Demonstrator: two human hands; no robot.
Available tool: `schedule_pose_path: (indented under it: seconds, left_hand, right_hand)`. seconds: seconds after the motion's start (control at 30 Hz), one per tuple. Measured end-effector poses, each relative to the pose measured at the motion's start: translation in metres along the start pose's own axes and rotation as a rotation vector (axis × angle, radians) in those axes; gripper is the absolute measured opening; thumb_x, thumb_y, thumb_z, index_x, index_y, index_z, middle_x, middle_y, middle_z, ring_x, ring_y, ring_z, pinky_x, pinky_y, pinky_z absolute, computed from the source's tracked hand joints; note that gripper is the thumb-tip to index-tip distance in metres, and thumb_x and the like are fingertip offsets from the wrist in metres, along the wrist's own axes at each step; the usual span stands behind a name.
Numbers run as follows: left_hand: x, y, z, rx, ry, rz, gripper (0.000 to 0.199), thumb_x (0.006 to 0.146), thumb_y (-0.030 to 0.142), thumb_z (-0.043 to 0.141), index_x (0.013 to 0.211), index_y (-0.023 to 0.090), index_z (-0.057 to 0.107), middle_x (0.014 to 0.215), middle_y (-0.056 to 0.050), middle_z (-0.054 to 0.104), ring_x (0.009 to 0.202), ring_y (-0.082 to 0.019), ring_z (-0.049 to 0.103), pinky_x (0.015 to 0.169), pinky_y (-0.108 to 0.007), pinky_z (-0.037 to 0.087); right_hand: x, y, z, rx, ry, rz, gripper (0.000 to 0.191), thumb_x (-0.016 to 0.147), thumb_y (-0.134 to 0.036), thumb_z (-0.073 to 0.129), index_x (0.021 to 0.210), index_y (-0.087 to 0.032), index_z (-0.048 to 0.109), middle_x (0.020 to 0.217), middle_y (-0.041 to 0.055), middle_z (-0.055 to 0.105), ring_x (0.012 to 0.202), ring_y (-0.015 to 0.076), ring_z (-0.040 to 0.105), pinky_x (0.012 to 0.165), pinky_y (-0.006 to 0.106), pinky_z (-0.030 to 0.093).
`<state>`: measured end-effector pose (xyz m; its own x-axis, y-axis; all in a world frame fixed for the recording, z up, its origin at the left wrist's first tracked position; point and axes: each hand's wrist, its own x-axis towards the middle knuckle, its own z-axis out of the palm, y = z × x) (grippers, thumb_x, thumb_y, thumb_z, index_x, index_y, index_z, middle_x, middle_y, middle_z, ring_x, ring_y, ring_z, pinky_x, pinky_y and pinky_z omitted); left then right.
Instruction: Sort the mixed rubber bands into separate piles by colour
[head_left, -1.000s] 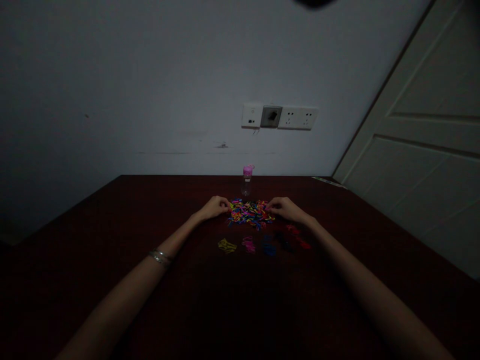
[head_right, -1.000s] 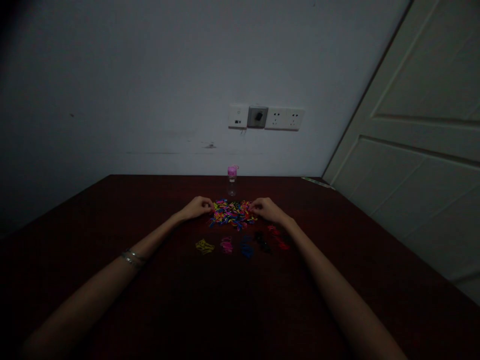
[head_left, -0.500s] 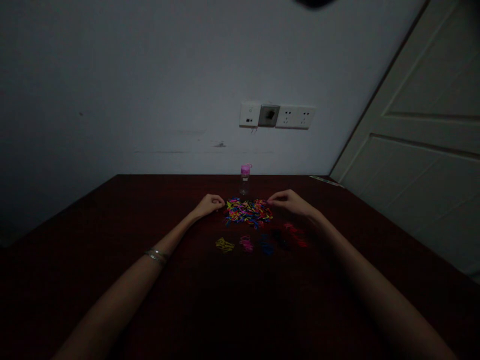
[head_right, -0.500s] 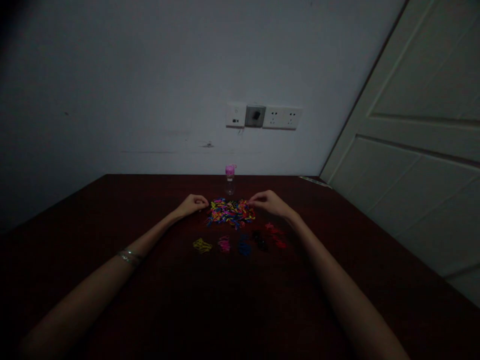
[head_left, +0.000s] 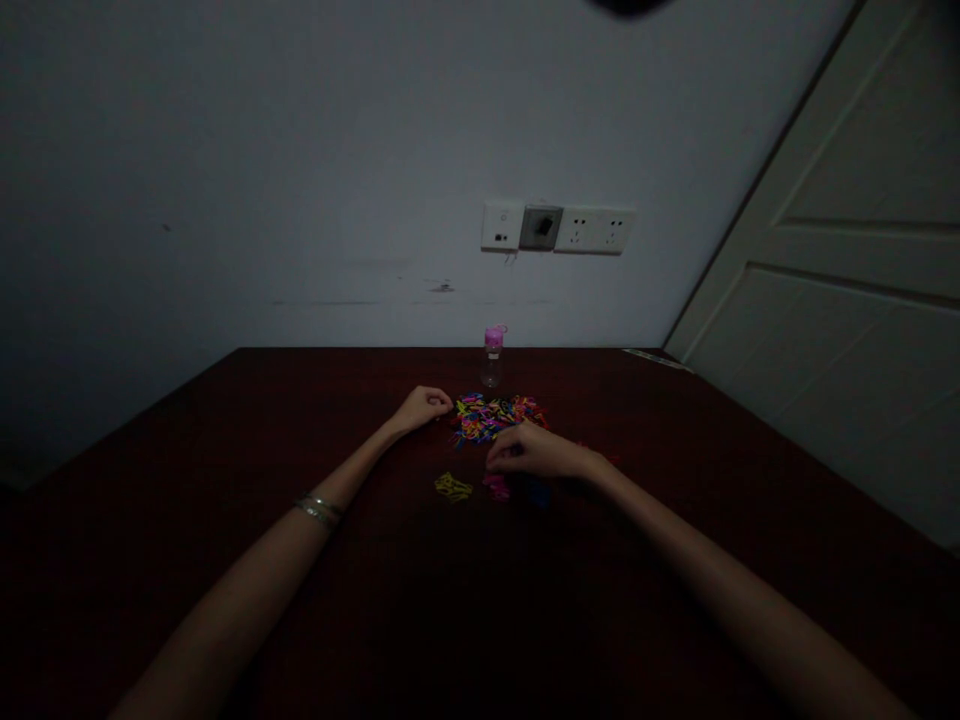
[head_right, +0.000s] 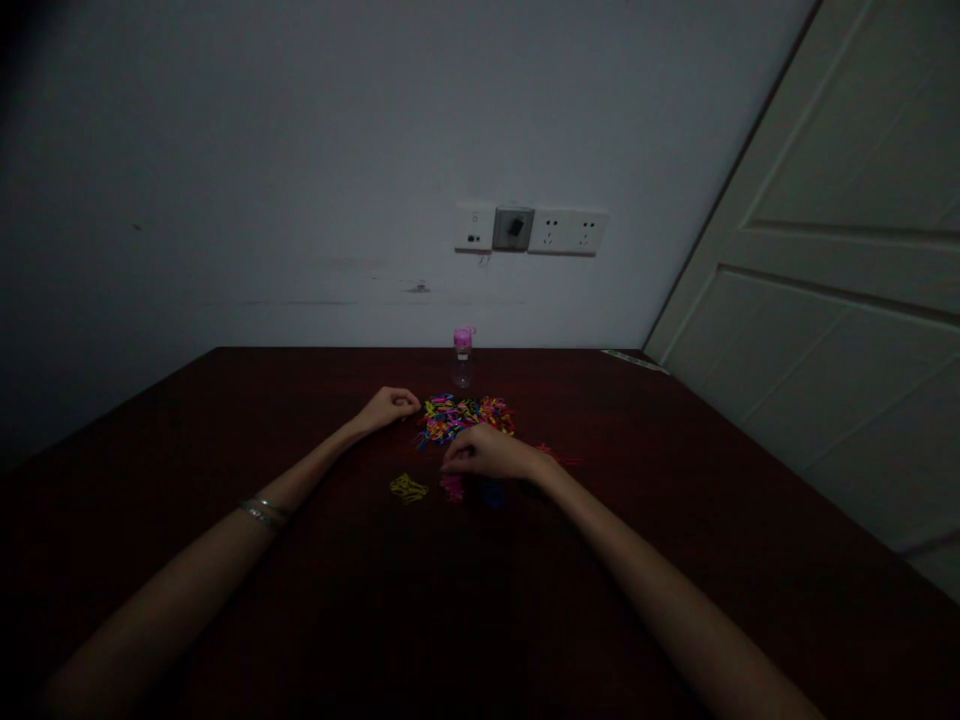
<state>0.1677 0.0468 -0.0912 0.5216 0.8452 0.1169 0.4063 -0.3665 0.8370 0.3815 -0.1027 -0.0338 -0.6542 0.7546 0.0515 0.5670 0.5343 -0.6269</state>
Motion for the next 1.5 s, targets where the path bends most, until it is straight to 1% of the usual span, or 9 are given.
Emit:
schedule_pose_path:
  seconds: [0.13,0.33,0.4,0.5,0.6,0.8,1.07,1.23,1.5]
  left_hand:
    - [-0.002,0.005,0.001,0.007,0.041,-0.010,0.021,0.065,0.028,0.057,0.073,0.009,0.061,0.045,0.005,0.046,0.041,-0.005,0.038,0.042,-0.017,0.026]
    - [-0.005,0.010,0.001,0.063,0.163,0.004,0.034,0.067,0.036,0.057,0.088,0.010,0.060,0.044,0.006,0.047,0.041,-0.007,0.040,0.043,-0.018,0.029]
    - [-0.003,0.010,0.001,0.115,0.166,0.023,0.037,0.067,0.038,0.057,0.091,0.010,0.060,0.046,0.005,0.048,0.043,-0.008,0.042,0.044,-0.018,0.031]
    - [0.002,0.013,0.001,0.232,0.147,0.037,0.036,0.068,0.038,0.056,0.091,0.010,0.063,0.050,0.003,0.051,0.047,-0.009,0.045,0.047,-0.019,0.032]
    - [0.008,0.022,0.002,0.365,0.078,0.071,0.031,0.067,0.034,0.056,0.086,0.012,0.066,0.058,0.000,0.057,0.052,-0.010,0.048,0.049,-0.020,0.033]
    - [0.019,0.034,0.003,0.516,-0.042,0.100,0.017,0.064,0.018,0.053,0.072,0.013,0.067,0.063,-0.002,0.061,0.056,-0.010,0.051,0.052,-0.019,0.034]
    - [0.020,0.031,0.000,0.461,-0.048,0.111,0.014,0.061,0.018,0.056,0.069,0.014,0.067,0.057,0.000,0.058,0.053,-0.010,0.049,0.051,-0.019,0.034]
    - [0.021,0.027,-0.004,0.401,0.049,0.058,0.021,0.060,0.024,0.062,0.076,0.013,0.067,0.057,0.000,0.057,0.051,-0.009,0.048,0.050,-0.019,0.034]
    - [0.019,0.026,-0.002,0.401,0.002,0.006,0.011,0.061,0.017,0.057,0.064,0.012,0.067,0.057,-0.002,0.060,0.053,-0.010,0.050,0.053,-0.020,0.036]
  right_hand:
    - [-0.006,0.009,-0.017,-0.030,0.183,0.059,0.032,0.080,-0.039,0.048,0.082,-0.014,0.067,0.076,0.0037,0.065,0.068,0.0131,0.055,0.062,0.023,0.042]
    - [-0.019,0.053,-0.039,-0.141,0.472,0.209,0.027,0.076,-0.035,0.054,0.090,-0.015,0.065,0.090,0.0073,0.063,0.079,0.0157,0.057,0.071,0.027,0.044]
    - [-0.022,0.064,-0.041,-0.212,0.471,0.254,0.027,0.075,-0.035,0.055,0.093,-0.016,0.065,0.092,0.0080,0.063,0.082,0.0169,0.057,0.073,0.028,0.044]
    - [-0.025,0.074,-0.041,-0.287,0.397,0.310,0.030,0.075,-0.034,0.055,0.097,-0.016,0.064,0.094,0.0086,0.063,0.083,0.0180,0.057,0.074,0.027,0.044]
    - [-0.026,0.077,-0.040,-0.327,0.353,0.341,0.031,0.075,-0.034,0.055,0.100,-0.017,0.063,0.096,0.0086,0.064,0.085,0.0181,0.058,0.073,0.026,0.043]
    - [-0.027,0.079,-0.038,-0.383,0.316,0.358,0.024,0.075,-0.031,0.054,0.090,-0.017,0.066,0.086,0.0067,0.066,0.075,0.0159,0.059,0.066,0.022,0.042]
    - [-0.026,0.090,-0.035,-0.337,0.356,0.323,0.019,0.072,-0.026,0.056,0.084,-0.017,0.067,0.084,0.0053,0.066,0.074,0.0162,0.058,0.068,0.024,0.042]
    - [-0.024,0.094,-0.032,-0.267,0.370,0.291,0.020,0.072,-0.023,0.054,0.085,-0.014,0.067,0.083,0.0058,0.066,0.072,0.0153,0.058,0.068,0.024,0.043]
    - [-0.023,0.087,-0.030,-0.224,0.374,0.261,0.024,0.071,-0.022,0.050,0.088,-0.012,0.065,0.076,0.0043,0.064,0.067,0.0135,0.055,0.062,0.022,0.040]
